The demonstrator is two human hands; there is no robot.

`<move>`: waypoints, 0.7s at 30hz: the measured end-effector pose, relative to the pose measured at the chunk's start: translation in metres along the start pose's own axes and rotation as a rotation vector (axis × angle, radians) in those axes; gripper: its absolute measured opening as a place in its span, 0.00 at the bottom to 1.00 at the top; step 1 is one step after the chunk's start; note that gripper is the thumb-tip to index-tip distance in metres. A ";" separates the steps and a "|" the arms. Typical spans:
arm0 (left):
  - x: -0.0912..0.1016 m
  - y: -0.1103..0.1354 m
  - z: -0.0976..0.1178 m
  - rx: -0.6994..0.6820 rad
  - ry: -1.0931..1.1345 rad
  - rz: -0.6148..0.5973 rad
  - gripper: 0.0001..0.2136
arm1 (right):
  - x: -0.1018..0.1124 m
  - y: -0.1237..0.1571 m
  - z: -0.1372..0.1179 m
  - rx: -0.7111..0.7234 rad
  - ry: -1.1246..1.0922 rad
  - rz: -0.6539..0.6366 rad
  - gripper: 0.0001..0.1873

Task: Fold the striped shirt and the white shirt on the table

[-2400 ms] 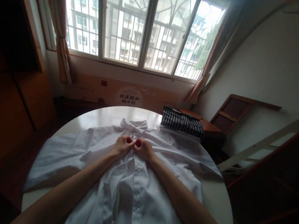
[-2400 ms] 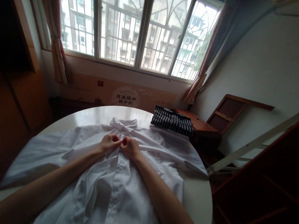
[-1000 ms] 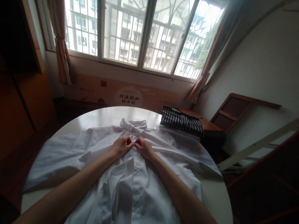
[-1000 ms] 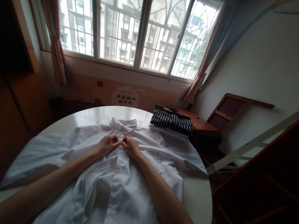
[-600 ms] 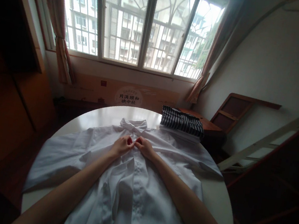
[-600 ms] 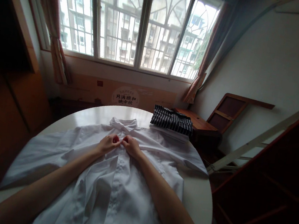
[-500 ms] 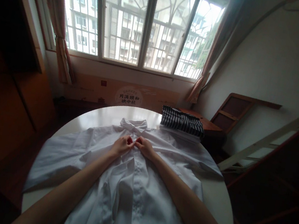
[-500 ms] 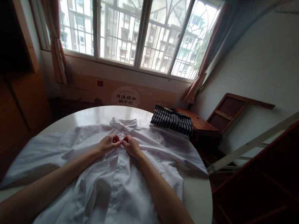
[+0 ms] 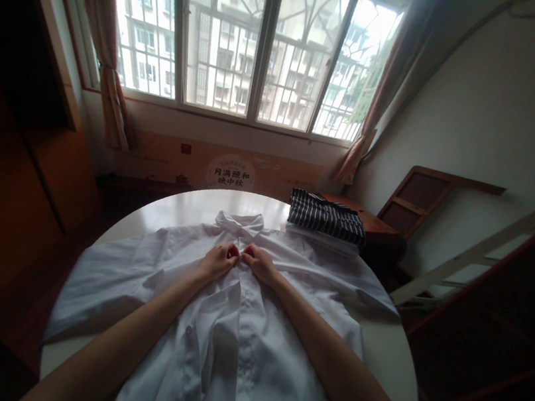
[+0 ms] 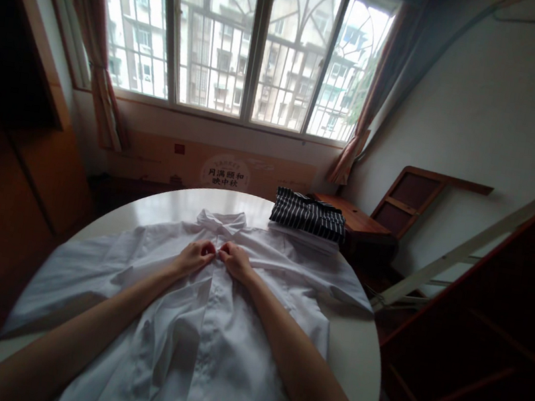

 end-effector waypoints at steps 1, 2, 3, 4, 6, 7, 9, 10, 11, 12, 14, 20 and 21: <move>0.000 0.000 0.000 0.004 -0.008 0.002 0.04 | 0.000 0.000 0.000 0.001 0.005 -0.004 0.03; 0.000 0.001 0.001 0.007 -0.018 0.004 0.04 | 0.000 0.000 -0.001 0.003 0.011 -0.007 0.03; 0.001 0.001 0.001 0.009 -0.030 0.008 0.04 | 0.000 0.000 -0.001 0.005 0.018 -0.011 0.03; 0.001 0.001 0.002 0.008 -0.041 0.010 0.04 | 0.000 0.000 -0.002 0.006 0.025 -0.014 0.03; 0.000 0.001 0.003 0.004 -0.055 0.009 0.04 | 0.000 0.000 -0.002 0.012 0.037 -0.019 0.04; 0.000 0.001 0.003 0.002 -0.058 0.007 0.04 | -0.001 0.000 -0.003 0.018 0.042 -0.023 0.04; -0.001 0.001 0.002 0.002 -0.062 0.007 0.04 | -0.001 -0.001 -0.004 0.034 0.057 -0.030 0.04; -0.001 0.001 0.002 0.002 -0.063 0.009 0.04 | -0.001 -0.001 -0.004 0.042 0.066 -0.033 0.05; -0.001 0.001 0.001 0.003 -0.064 0.012 0.04 | -0.002 -0.001 -0.005 0.048 0.074 -0.035 0.05; -0.001 0.001 0.001 0.002 -0.066 0.014 0.04 | -0.002 -0.001 -0.005 0.051 0.080 -0.034 0.05; -0.002 0.001 0.001 -0.003 -0.070 0.013 0.04 | -0.001 0.000 -0.006 0.057 0.085 -0.020 0.04; 0.005 -0.002 -0.007 0.108 -0.098 0.118 0.02 | 0.015 0.006 -0.011 0.066 0.022 0.182 0.04; 0.006 -0.002 -0.009 0.130 -0.099 0.132 0.03 | 0.018 0.007 -0.012 0.066 0.019 0.217 0.05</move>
Point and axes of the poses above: each hand's wrist, its own y-axis away from the middle knuckle, its own x-axis out of the back of the hand, z = x × y, the point moved 7 cm from there along -y, towards the middle knuckle, and after that the axes turned 4 degrees about -y, right-handed, at the moved point
